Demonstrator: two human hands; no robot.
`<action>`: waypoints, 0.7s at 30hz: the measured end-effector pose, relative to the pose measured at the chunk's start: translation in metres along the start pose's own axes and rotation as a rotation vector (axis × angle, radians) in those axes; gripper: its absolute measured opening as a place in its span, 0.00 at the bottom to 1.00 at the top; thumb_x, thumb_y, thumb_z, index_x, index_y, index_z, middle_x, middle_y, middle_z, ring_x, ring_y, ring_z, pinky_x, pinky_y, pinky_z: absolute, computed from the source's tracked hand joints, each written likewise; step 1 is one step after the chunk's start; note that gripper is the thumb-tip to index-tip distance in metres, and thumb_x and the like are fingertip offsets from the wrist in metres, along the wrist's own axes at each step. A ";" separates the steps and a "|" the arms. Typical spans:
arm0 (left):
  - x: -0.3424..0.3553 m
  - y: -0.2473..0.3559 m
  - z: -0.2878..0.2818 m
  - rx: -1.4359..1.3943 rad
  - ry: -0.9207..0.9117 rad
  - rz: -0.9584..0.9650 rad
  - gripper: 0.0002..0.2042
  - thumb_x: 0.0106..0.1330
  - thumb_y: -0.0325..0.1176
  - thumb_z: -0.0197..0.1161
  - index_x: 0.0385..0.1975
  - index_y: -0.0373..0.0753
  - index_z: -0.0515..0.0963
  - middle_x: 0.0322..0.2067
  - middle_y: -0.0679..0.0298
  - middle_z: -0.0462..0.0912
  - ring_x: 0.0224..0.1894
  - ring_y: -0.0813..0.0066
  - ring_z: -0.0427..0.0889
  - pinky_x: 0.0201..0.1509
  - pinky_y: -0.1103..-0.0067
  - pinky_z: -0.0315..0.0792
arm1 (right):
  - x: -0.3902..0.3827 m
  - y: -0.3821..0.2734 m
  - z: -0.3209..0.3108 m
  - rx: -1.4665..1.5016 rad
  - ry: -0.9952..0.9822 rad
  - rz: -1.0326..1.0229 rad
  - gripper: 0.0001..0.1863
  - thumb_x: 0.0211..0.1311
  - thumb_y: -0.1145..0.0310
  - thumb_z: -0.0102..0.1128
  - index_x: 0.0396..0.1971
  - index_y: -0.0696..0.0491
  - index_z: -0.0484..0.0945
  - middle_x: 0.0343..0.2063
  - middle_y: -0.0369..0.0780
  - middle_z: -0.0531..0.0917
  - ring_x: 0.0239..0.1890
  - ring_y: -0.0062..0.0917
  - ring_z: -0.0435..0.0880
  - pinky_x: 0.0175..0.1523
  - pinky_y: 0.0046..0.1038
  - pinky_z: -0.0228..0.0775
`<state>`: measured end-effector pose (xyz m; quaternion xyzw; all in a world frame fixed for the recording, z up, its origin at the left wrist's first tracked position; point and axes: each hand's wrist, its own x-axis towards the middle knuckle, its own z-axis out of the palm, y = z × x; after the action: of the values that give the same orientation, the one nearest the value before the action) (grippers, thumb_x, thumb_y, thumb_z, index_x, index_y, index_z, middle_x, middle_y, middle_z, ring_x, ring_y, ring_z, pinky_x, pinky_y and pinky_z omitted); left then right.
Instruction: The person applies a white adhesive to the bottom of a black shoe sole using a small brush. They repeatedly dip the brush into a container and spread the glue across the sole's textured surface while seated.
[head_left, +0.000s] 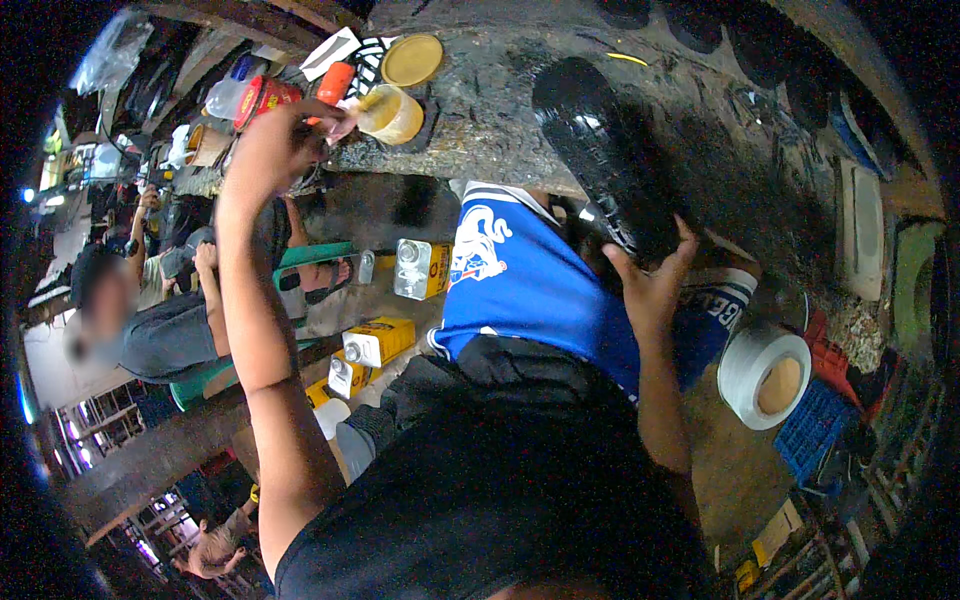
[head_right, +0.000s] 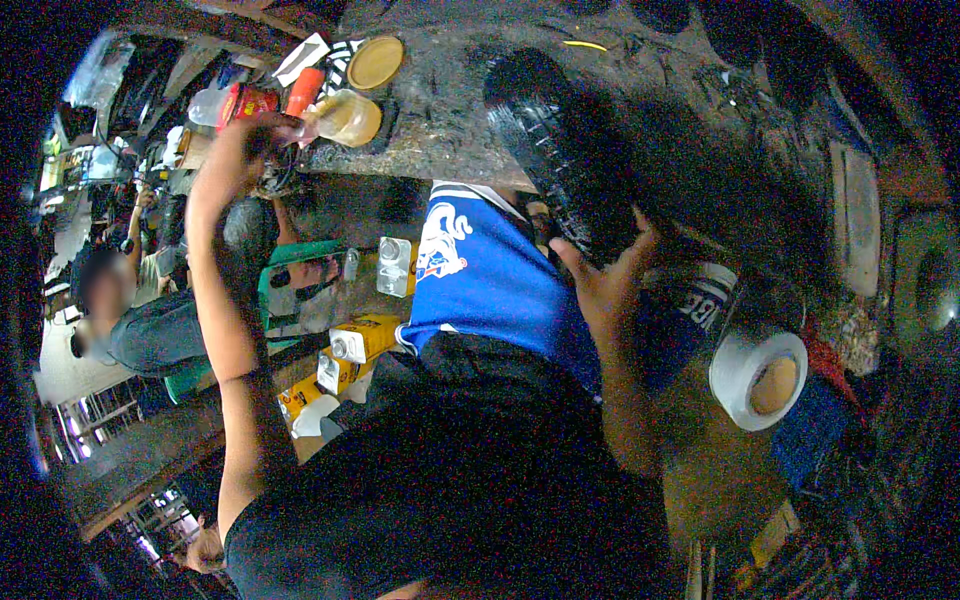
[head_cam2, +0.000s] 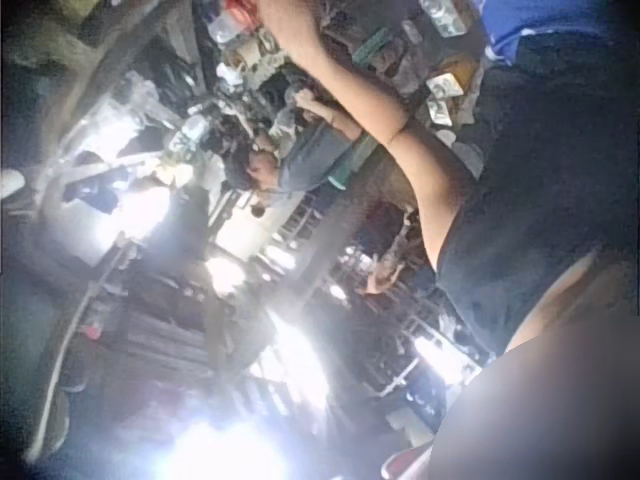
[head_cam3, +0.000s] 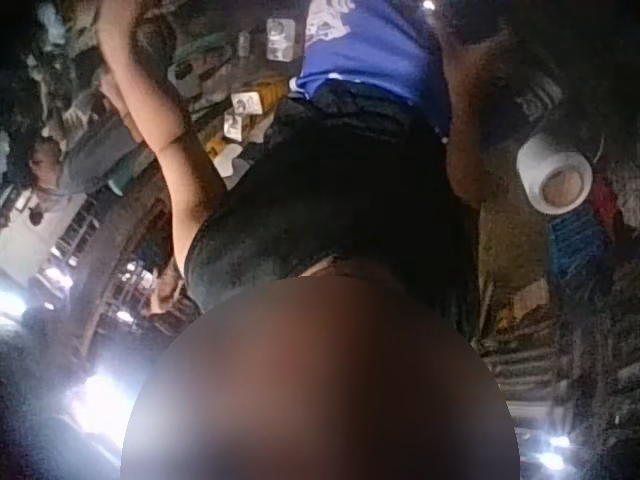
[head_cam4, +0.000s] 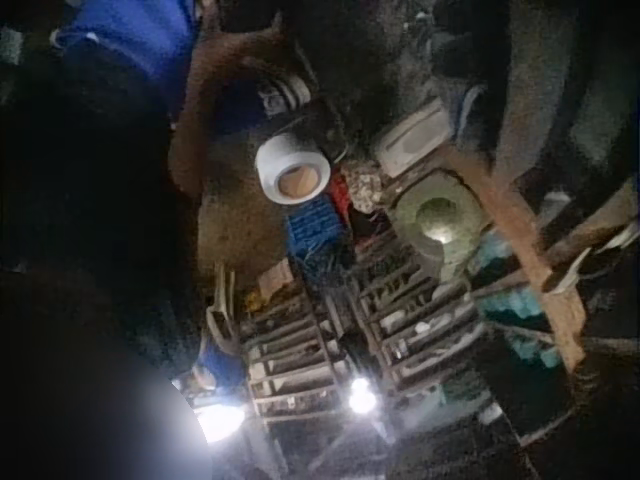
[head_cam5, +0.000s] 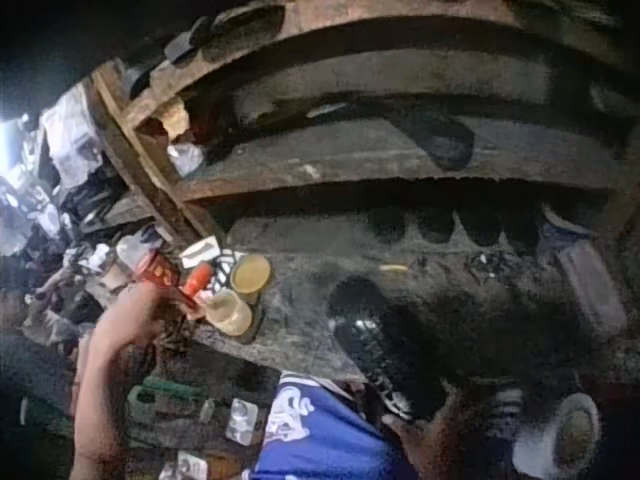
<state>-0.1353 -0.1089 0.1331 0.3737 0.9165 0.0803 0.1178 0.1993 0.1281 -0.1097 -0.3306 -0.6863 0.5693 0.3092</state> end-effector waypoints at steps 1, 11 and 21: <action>-0.008 -0.002 -0.006 -0.004 0.110 -0.124 0.11 0.70 0.30 0.61 0.49 0.37 0.82 0.34 0.53 0.87 0.35 0.63 0.87 0.41 0.70 0.78 | -0.007 0.009 -0.004 0.257 -0.072 0.020 0.43 0.59 0.50 0.73 0.66 0.56 0.61 0.60 0.49 0.72 0.61 0.41 0.72 0.69 0.40 0.61; -0.071 0.012 0.067 0.149 0.272 -0.196 0.13 0.74 0.38 0.58 0.51 0.38 0.80 0.35 0.41 0.83 0.39 0.40 0.82 0.38 0.59 0.76 | 0.008 0.001 0.003 0.264 -0.348 0.119 0.28 0.79 0.51 0.39 0.72 0.48 0.61 0.72 0.42 0.66 0.70 0.37 0.66 0.74 0.56 0.48; -0.064 0.150 0.113 -0.476 -0.124 0.217 0.13 0.72 0.30 0.60 0.54 0.38 0.82 0.33 0.53 0.86 0.29 0.71 0.85 0.36 0.76 0.76 | 0.018 0.000 0.005 0.659 -0.517 0.284 0.36 0.79 0.46 0.34 0.74 0.57 0.52 0.74 0.45 0.59 0.76 0.37 0.55 0.80 0.47 0.39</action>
<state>0.0397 -0.0410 0.0701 0.4355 0.8176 0.2828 0.2489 0.1850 0.1401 -0.1094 -0.1521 -0.4705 0.8586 0.1352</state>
